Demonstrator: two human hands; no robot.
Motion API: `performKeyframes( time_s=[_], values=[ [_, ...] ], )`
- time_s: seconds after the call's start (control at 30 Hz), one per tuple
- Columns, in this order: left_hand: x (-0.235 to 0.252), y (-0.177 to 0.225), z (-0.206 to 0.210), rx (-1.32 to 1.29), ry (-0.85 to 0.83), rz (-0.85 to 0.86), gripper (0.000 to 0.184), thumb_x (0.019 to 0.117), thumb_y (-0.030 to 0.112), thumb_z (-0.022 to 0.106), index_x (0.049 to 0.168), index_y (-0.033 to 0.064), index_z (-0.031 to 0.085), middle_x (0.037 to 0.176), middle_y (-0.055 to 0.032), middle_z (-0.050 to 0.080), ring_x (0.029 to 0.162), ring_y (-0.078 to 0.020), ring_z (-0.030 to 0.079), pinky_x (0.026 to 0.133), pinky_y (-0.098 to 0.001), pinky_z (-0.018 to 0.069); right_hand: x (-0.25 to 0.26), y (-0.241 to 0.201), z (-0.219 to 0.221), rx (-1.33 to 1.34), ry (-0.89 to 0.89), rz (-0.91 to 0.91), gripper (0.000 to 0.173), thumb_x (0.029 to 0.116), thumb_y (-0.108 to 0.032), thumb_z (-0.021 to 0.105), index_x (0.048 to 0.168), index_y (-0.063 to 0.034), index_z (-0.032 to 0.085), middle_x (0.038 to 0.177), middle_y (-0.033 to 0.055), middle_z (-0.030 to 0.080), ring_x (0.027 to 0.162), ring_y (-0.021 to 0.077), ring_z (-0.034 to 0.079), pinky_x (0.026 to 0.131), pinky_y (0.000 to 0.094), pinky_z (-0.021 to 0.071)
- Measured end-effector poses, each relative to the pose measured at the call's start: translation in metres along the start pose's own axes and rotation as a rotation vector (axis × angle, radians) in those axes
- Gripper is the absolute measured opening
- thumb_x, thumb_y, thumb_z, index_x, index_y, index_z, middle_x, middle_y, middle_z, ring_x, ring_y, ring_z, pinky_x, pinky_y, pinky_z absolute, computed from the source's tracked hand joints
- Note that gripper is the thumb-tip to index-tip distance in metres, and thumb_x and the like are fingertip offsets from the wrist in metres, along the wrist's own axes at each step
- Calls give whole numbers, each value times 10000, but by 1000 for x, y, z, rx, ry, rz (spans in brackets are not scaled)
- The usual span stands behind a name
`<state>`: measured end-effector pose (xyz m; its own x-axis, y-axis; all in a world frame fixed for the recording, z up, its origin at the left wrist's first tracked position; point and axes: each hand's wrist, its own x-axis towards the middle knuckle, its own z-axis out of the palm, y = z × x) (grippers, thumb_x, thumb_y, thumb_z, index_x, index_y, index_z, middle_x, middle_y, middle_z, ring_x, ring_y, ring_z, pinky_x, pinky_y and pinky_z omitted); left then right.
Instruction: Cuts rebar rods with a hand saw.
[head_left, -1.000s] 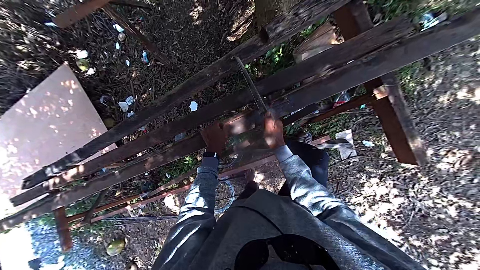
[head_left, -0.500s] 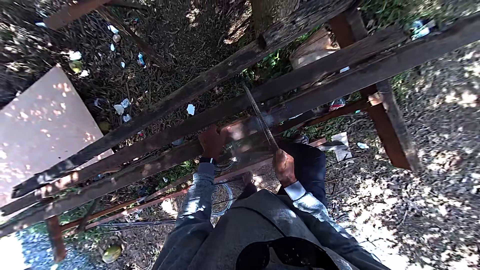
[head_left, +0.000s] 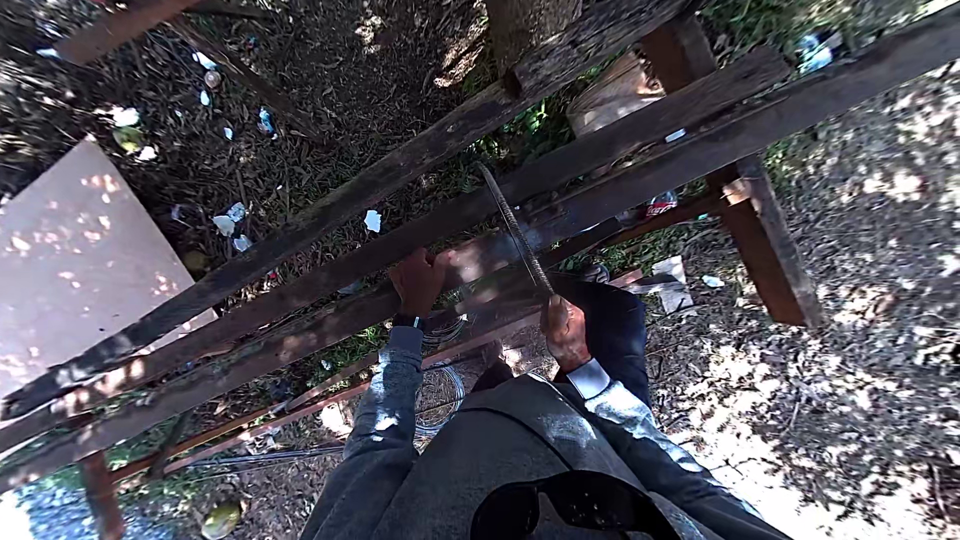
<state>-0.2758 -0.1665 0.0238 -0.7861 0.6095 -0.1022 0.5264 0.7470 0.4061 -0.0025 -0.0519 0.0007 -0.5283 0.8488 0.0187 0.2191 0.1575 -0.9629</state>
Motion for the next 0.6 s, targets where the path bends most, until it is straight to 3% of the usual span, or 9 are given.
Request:
performKeyframes(
  time_s=[0.1, 0.27, 0.4, 0.5, 0.6],
  values=[
    [1, 2, -4, -1, 13, 8, 689, 886, 808, 515, 922, 137, 665, 751, -113, 643, 742, -343, 636, 735, -621, 498, 1, 0, 2, -23, 2, 10, 642, 1088, -552, 287, 751, -110, 608, 581, -39, 507, 526, 68, 516, 519, 302, 477],
    [11, -9, 16, 41, 80, 42, 696, 895, 822, 469, 900, 150, 651, 765, -90, 642, 780, -326, 632, 775, -599, 482, 0, 1, 6, -11, 2, 42, 661, 1080, -587, 279, 742, -116, 597, 578, -36, 502, 522, 77, 513, 519, 313, 479],
    [13, -11, 24, 51, 124, 73, 614, 925, 747, 524, 944, 148, 656, 976, -110, 627, 984, -347, 595, 862, -602, 460, 0, 4, 8, -7, 9, 47, 653, 1081, -574, 282, 750, -114, 607, 573, -39, 500, 517, 74, 510, 517, 313, 480],
    [16, -12, 33, 53, 178, 58, 565, 920, 733, 551, 1008, 187, 665, 1010, -83, 626, 1010, -319, 588, 865, -571, 448, 0, 3, 9, -12, 12, 50, 640, 1091, -547, 277, 762, -114, 614, 576, -39, 496, 518, 73, 504, 517, 309, 474],
    [10, -17, 37, 72, 198, 99, 577, 934, 739, 521, 998, 186, 669, 1035, -100, 609, 1034, -332, 571, 867, -576, 444, 0, 0, 10, 0, 14, 83, 648, 1083, -570, 281, 739, -122, 599, 562, -37, 482, 494, 87, 486, 493, 318, 459]
  ],
)
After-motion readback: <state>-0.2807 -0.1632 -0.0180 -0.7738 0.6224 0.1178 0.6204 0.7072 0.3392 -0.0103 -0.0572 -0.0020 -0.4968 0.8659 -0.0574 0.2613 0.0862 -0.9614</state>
